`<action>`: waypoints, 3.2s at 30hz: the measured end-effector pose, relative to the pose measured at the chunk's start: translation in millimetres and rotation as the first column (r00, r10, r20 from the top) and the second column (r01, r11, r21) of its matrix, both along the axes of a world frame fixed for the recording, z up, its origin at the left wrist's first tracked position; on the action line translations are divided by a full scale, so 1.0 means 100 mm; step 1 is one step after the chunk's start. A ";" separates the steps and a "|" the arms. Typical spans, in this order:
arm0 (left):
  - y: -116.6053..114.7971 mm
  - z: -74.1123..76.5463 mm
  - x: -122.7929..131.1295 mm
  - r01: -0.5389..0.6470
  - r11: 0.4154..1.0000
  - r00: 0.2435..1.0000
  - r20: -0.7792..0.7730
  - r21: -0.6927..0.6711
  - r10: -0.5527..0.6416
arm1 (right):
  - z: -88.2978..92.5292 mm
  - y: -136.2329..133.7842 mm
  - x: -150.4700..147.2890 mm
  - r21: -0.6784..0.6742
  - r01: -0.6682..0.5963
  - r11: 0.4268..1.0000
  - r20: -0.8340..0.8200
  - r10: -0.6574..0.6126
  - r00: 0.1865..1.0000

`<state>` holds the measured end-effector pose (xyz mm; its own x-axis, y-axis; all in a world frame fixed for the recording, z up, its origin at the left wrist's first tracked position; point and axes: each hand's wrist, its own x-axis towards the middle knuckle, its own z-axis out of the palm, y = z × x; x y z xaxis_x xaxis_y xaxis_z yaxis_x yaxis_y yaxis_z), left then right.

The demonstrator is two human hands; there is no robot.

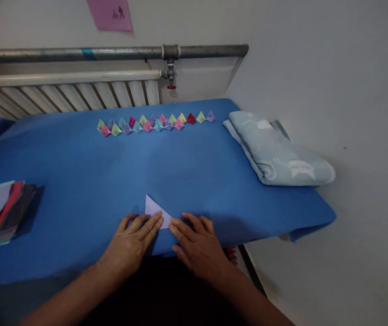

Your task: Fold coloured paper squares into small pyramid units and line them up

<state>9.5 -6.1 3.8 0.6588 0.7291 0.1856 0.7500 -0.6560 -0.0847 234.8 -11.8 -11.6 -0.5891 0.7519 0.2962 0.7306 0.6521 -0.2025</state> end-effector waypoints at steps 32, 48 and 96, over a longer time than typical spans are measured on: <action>-0.29 -0.34 -0.08 -0.242 0.966 0.866 0.469 0.095 0.171 | 0.41 0.56 -0.64 -0.468 0.243 0.849 -0.093 -0.321 0.942; -0.21 -0.35 -0.19 -0.146 0.900 0.333 0.836 -0.411 0.436 | 0.29 0.39 -0.68 -0.602 0.023 0.799 -0.466 -0.374 0.802; -0.31 -0.01 -0.22 0.633 0.489 -0.211 0.474 -0.600 0.855 | 0.78 -0.05 -0.86 -0.540 -0.198 0.818 -0.751 -0.362 0.552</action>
